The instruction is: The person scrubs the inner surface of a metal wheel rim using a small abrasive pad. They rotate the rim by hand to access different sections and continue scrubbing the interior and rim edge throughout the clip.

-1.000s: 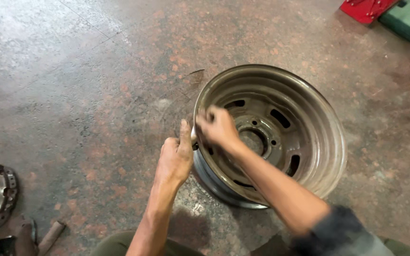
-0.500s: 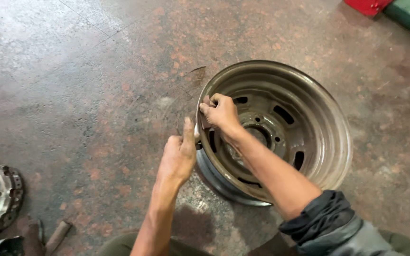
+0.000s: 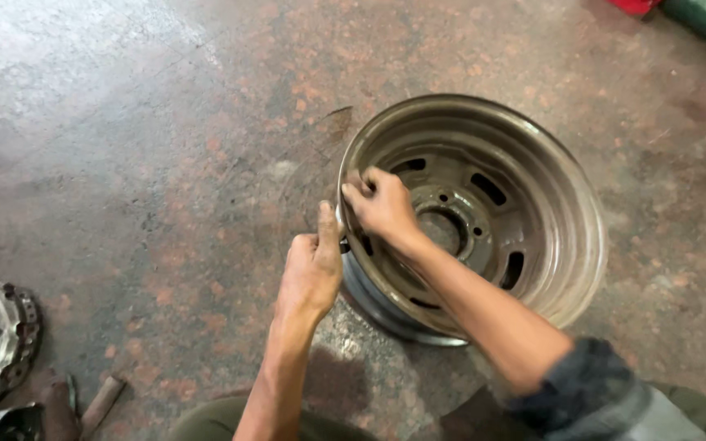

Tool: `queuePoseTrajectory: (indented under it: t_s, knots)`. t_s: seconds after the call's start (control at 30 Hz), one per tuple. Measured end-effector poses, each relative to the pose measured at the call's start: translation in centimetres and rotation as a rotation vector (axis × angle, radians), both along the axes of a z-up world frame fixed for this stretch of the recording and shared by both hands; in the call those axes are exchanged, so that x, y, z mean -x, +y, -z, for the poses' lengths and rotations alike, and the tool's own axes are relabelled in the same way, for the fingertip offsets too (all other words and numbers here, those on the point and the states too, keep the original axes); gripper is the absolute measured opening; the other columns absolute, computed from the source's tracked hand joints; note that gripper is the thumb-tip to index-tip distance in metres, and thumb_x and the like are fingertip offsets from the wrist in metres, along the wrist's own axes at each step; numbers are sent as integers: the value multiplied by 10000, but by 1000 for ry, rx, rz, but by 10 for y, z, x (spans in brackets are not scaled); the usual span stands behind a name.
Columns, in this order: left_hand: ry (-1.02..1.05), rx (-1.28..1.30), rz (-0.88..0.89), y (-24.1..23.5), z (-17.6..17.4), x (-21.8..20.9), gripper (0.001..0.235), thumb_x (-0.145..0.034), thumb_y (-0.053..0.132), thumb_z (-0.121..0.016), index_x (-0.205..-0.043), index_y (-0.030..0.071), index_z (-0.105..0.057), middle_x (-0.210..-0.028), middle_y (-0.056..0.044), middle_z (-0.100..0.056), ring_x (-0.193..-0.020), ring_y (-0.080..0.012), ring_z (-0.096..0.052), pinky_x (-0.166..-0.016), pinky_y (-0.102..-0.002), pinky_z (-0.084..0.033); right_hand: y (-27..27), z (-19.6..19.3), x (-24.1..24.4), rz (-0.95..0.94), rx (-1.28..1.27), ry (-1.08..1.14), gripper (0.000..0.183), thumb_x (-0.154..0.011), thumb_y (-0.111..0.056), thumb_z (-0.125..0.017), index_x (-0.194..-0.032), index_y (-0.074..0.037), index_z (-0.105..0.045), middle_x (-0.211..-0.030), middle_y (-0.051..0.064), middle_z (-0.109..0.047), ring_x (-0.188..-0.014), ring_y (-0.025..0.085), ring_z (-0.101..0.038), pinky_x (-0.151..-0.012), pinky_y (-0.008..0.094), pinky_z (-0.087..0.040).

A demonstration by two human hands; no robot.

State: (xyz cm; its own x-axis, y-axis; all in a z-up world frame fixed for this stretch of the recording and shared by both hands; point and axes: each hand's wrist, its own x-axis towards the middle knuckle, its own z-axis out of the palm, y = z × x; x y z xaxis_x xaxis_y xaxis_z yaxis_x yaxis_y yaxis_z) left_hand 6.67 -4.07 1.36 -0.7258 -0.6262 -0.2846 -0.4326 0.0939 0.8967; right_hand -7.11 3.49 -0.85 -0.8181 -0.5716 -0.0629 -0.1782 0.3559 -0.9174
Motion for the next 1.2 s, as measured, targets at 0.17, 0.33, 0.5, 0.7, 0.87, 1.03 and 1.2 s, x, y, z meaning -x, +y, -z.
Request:
queuePoseTrajectory:
  t_s: [0.17,0.33,0.5,0.7,0.87,1.03,1.2]
  knots:
    - [-54,48,-33,2,-3,5,934,-922,746,-338,-663,-92,-656,-604,-282,-616,-613,-336,-645,-713,-505,-522,115,-18,-48,-255,-219,159,215,-843,-259,-766,-926,-61,-750,-713,65,-642,-671,124,-579,-612,341,-480]
    - [-39,77,-65,-5,-12,13,922,-935,735,-354,-674,-100,-645,-607,-311,-597,-619,-354,-671,-694,-521,-529,18,11,5,-176,86,236,209,-889,-253,-737,-900,-47,-712,-730,4,-652,-707,96,-559,-631,320,-486]
    - [8,46,-20,5,-12,0,931,-940,730,-347,-644,-109,-622,-562,-288,-583,-581,-337,-622,-643,-509,-526,34,9,-10,-148,2,197,315,-937,-290,-752,-856,8,-690,-727,47,-637,-728,117,-552,-626,353,-483]
    - [1,45,-74,2,-2,14,963,-943,752,-330,-644,-111,-633,-511,-179,-536,-530,-253,-565,-617,-481,-511,103,-9,-20,-376,-216,105,270,-869,-292,-766,-984,-49,-754,-852,48,-755,-780,123,-690,-726,321,-535]
    - [116,-123,-37,8,6,1,867,-936,750,-327,-870,-12,-736,-560,-55,-456,-598,-149,-458,-577,-453,-446,9,11,8,-30,-18,141,269,-899,-276,-748,-932,-11,-714,-804,122,-714,-742,151,-603,-665,353,-516]
    - [31,-59,-12,11,4,-2,916,-963,728,-316,-678,-82,-637,-530,-74,-520,-575,-143,-514,-589,-400,-472,106,-12,-33,-333,-319,254,394,-909,-307,-776,-808,37,-616,-750,170,-580,-733,195,-549,-692,380,-486]
    - [97,-99,-45,8,8,2,850,-970,703,-348,-657,-54,-576,-546,-90,-460,-595,-142,-450,-537,-421,-429,57,5,-12,-263,-153,286,340,-925,-293,-767,-851,20,-657,-773,115,-661,-764,167,-599,-713,356,-512]
